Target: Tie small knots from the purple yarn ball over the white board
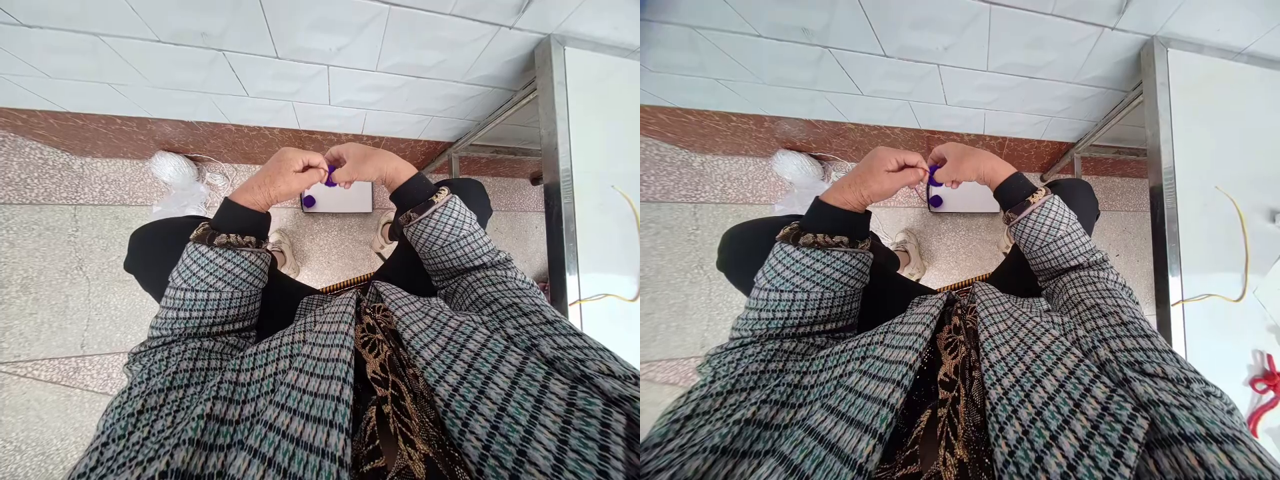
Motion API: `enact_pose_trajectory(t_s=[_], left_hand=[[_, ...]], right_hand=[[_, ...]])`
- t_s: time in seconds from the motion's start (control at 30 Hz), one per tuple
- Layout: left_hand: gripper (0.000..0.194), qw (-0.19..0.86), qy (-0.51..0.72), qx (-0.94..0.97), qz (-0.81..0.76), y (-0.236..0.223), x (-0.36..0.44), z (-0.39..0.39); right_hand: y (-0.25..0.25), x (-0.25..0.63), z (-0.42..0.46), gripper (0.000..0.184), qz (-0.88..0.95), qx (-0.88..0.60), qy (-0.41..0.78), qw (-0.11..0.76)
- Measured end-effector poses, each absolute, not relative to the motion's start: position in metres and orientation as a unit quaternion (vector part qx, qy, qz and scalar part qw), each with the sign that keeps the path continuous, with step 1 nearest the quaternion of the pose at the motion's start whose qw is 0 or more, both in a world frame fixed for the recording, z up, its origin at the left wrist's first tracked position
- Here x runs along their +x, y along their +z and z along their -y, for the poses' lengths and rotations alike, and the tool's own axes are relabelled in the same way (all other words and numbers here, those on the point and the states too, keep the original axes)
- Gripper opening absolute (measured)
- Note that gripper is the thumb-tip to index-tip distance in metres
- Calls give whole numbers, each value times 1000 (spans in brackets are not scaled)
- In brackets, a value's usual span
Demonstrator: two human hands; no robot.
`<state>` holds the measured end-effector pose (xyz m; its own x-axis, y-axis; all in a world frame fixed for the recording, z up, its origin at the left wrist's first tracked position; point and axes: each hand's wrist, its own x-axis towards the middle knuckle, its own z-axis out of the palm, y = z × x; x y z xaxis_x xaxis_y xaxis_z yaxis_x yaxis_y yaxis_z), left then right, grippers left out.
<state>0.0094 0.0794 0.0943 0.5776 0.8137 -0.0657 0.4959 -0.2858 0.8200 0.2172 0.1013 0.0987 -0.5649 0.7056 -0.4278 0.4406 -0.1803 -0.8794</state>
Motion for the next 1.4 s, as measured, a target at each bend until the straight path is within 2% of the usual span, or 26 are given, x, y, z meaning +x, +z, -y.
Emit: enact_pose_trajectory(t_s=[0.07,0.17,0.33,0.43,0.5,0.6,0.67,0.77,0.83,0.93,1.1,1.3,1.4], left_hand=[[14,415,193,777,-432,97,6,-82],[15,398,196,773,-453,97,3,-87],[19,387,219,753,-485,90,6,-90],[17,433,208,763,-433,86,12,-86],[17,457,188,768,-407,84,16,-82],[18,471,173,767,-400,84,19,-77],[17,469,175,765,-405,86,18,-76],[15,457,180,766,-416,89,15,-78],[14,459,191,758,-422,91,12,-80],[19,485,240,719,-437,90,9,-84],[38,515,303,669,-442,84,4,-88],[39,597,366,581,-414,81,1,-90],[38,574,344,594,-447,74,-2,-94]], right_hand=[[100,220,-102,27,644,-420,633,90],[100,224,-102,24,611,-385,679,130],[107,228,-103,14,459,-327,766,310],[113,222,-103,12,396,-349,739,418],[111,216,-104,17,384,-398,708,438],[99,212,-106,26,445,-489,644,386],[91,215,-107,32,519,-533,600,294],[90,225,-106,30,631,-486,596,101],[95,232,-104,26,654,-405,637,43],[102,238,-102,26,624,-327,704,90],[104,243,-104,29,552,-299,758,174],[107,246,-101,45,520,-293,772,220],[111,247,-98,43,511,-308,768,235]])
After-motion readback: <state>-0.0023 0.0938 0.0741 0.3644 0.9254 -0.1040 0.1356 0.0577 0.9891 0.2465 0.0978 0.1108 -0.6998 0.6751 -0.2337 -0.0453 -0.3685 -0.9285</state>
